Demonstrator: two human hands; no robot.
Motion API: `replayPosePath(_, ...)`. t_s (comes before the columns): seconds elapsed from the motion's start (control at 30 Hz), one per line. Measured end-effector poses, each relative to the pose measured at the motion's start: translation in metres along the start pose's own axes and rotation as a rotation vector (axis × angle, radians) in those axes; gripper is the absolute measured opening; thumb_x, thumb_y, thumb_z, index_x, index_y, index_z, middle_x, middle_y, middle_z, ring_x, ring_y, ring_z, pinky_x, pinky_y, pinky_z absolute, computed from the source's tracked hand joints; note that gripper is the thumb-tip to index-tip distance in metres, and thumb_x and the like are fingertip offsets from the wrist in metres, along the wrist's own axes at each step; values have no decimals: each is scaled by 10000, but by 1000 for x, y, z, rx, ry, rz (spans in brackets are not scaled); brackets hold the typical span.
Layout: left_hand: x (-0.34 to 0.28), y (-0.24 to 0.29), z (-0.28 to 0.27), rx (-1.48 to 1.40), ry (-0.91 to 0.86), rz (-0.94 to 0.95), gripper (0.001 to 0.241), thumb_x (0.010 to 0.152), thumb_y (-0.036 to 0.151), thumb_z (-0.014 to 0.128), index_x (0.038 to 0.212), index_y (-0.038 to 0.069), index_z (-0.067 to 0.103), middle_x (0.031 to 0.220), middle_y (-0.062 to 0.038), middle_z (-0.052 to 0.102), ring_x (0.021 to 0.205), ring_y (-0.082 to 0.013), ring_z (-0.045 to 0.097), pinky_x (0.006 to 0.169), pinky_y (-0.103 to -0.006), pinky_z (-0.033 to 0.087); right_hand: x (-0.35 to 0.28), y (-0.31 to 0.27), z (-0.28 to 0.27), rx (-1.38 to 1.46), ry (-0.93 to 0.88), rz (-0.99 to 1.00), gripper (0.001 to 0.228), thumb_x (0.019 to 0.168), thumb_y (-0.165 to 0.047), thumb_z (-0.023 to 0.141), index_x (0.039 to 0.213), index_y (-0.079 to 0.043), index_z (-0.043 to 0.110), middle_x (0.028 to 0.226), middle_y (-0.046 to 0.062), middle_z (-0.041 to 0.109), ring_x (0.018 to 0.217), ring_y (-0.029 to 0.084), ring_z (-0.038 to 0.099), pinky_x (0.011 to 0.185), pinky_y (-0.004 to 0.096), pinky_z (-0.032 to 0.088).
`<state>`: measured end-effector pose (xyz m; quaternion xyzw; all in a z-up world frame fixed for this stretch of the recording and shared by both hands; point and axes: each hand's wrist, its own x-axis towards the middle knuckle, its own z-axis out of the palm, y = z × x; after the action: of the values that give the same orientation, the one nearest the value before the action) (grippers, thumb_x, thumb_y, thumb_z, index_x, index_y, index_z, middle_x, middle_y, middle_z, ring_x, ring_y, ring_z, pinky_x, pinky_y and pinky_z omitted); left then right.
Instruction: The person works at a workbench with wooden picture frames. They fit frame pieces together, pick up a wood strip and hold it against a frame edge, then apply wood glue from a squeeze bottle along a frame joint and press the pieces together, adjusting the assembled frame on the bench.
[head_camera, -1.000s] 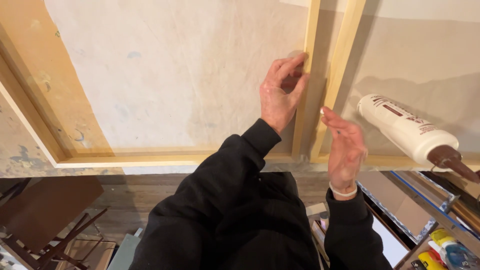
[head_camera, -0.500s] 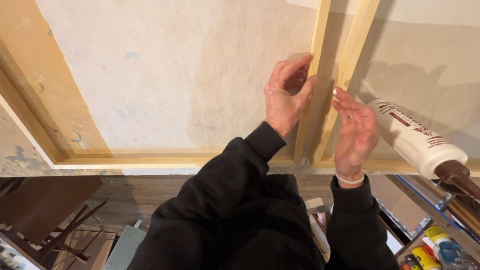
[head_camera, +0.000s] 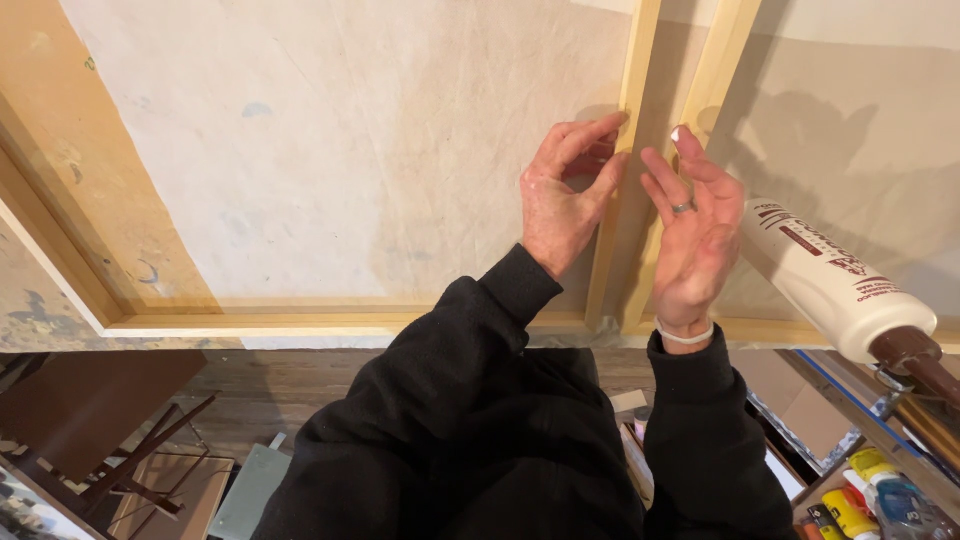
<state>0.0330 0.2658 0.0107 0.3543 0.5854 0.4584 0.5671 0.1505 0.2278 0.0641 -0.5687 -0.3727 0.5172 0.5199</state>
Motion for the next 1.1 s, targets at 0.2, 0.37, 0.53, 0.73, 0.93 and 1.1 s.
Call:
replayPosePath(0.2,1,-3,-5,-33,-52,8,421,994,99,834,1381,242,750,1208,0,723,1047,-131,766,945,-280,686,5,-4,7,8,-15,3,672,1145,-664,375,1468,-78,425,1695,231,405,1522,413,528,1276,518,446)
replayPosePath(0.37,2,-4,-10,-98,-89,-33,405,1025,49,785,1392,217,751,1203,-30,725,1079,-152,756,986,-330,677,7,-8,9,3,-23,15,647,1158,-642,360,1479,-84,428,1699,213,412,1530,404,524,1276,518,442)
replayPosePath(0.53,6,-6,-13,-142,-117,-72,349,1061,9,694,1350,186,775,1200,-51,755,1101,-152,766,1003,-328,669,4,-12,8,-22,-29,28,617,1169,-616,335,1482,-92,426,1691,215,424,1531,419,518,1262,556,437)
replayPosePath(0.73,27,9,-18,-139,-142,-237,267,939,71,806,1201,26,779,1022,-84,825,865,-149,782,772,-254,677,-3,-17,8,40,-32,105,603,1134,-567,393,1530,-114,428,1713,194,387,1543,389,491,1288,502,403)
replayPosePath(0.93,39,13,-17,27,-153,-210,252,871,98,830,1112,33,805,877,-47,814,764,-104,766,705,-225,659,-6,-16,5,62,-33,103,598,1153,-578,414,1533,-117,431,1713,187,397,1544,375,487,1292,492,401)
replayPosePath(1.1,38,16,-15,24,-149,-197,228,895,83,796,1115,25,788,863,-3,762,694,-79,709,623,-213,607,-8,-17,5,70,-20,100,574,1150,-569,429,1513,-125,445,1706,190,408,1529,357,497,1286,479,398)
